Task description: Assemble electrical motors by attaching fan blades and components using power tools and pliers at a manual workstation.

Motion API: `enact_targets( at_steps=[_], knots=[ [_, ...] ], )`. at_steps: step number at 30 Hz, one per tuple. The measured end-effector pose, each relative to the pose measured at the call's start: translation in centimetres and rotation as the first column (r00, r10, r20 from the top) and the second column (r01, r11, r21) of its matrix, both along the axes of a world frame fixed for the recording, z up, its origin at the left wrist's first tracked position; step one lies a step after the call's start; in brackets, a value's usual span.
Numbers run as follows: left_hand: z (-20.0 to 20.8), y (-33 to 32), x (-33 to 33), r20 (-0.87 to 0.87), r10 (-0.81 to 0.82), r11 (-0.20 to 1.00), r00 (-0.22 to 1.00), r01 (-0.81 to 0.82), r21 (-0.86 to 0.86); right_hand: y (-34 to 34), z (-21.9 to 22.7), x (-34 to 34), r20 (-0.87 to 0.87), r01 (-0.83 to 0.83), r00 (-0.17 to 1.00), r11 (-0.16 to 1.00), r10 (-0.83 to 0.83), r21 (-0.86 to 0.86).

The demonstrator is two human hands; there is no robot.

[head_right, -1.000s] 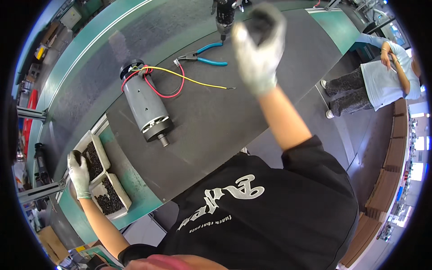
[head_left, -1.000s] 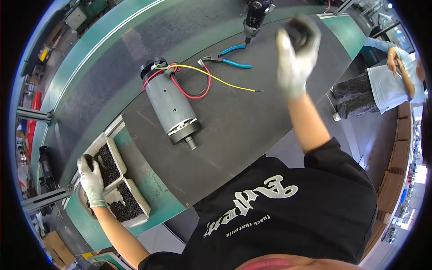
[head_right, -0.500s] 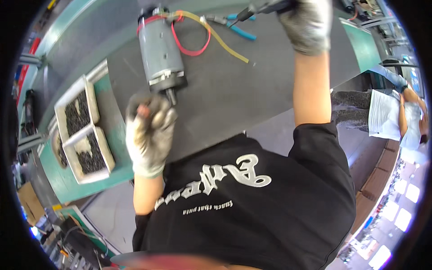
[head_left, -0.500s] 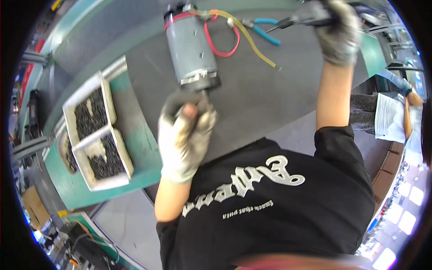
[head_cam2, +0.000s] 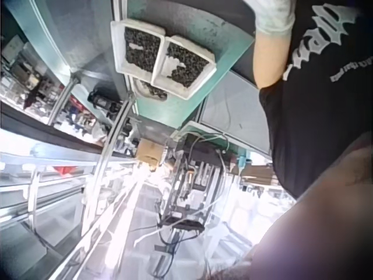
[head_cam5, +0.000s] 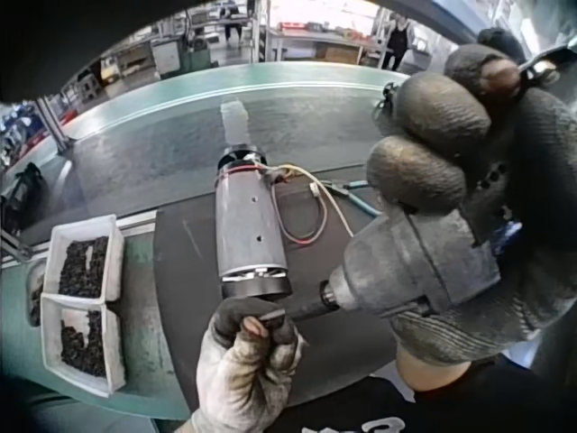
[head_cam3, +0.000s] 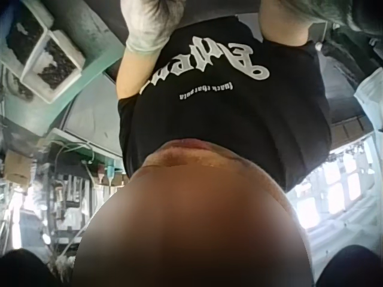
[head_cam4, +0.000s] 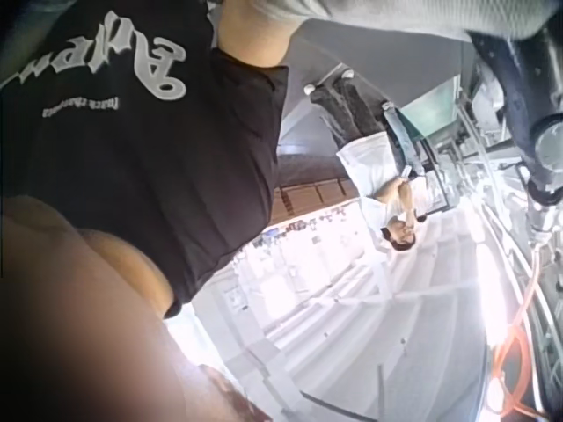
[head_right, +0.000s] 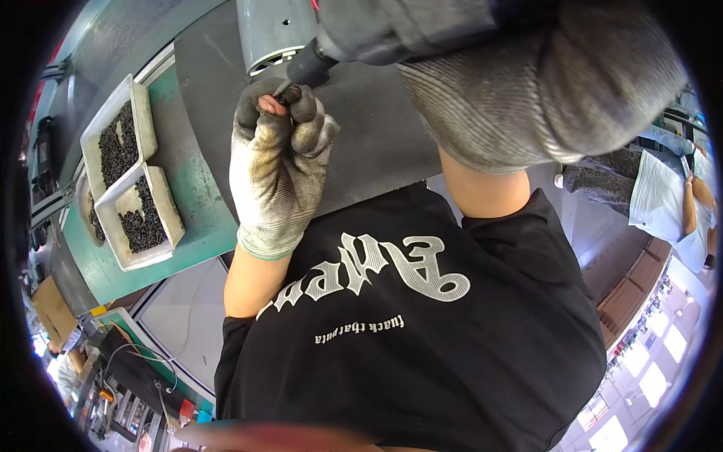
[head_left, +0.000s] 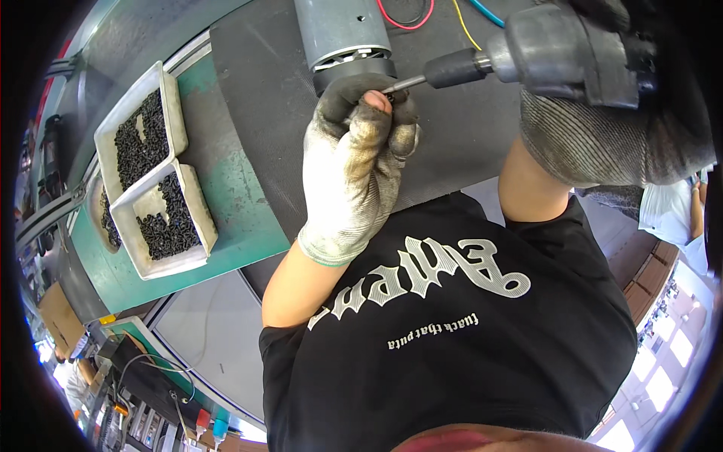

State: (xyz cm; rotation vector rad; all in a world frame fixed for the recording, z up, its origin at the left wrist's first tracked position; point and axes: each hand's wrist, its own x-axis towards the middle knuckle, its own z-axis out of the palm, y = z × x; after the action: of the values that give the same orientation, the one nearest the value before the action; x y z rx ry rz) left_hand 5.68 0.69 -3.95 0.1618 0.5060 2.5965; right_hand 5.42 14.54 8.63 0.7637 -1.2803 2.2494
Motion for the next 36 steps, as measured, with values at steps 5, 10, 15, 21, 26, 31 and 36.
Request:
enact_targets(
  at_steps=[5, 10, 15, 21, 26, 31, 36],
  knots=[
    [-0.1, 0.1, 0.6, 0.040, 0.019, 1.000, 0.999, -0.018, -0.018, -0.3, -0.4, 0.5, 0.036, 0.055, 0.998, 0.998, -0.055, 0.007],
    [0.0, 0.4, 1.1, 0.073, 0.037, 0.996, 0.997, -0.031, -0.086, 2.2, -1.5, -0.1, 0.080, 0.112, 0.990, 0.993, -0.114, 0.029],
    [1.0, -0.1, 2.1, 0.037, 0.109, 0.898, 0.993, -0.082, -0.433, 0.7, -2.3, -0.1, 0.120, 0.179, 0.976, 0.983, -0.184, 0.051],
    [-0.1, -0.8, 3.5, 0.195, 0.061, 0.905, 0.979, 0.028, -0.425, 0.7, -2.9, 0.9, 0.180, 0.258, 0.946, 0.963, -0.269, 0.083],
    [-1.4, -1.9, 2.9, 0.340, -0.354, 0.934, 0.871, 0.347, 0.083, -0.4, -3.4, 0.8, 0.202, 0.330, 0.916, 0.937, -0.347, 0.114],
    [-0.6, -0.7, 1.3, 0.416, 0.092, 0.938, 0.905, 0.061, -0.340, 0.7, -4.5, -0.5, 0.205, 0.408, 0.878, 0.900, -0.433, 0.155],
    [-1.8, -0.9, 0.9, 0.457, -0.031, 0.994, 0.889, 0.075, -0.080, 1.8, -5.4, -2.0, 0.253, 0.412, 0.881, 0.911, -0.401, 0.010]
  ],
)
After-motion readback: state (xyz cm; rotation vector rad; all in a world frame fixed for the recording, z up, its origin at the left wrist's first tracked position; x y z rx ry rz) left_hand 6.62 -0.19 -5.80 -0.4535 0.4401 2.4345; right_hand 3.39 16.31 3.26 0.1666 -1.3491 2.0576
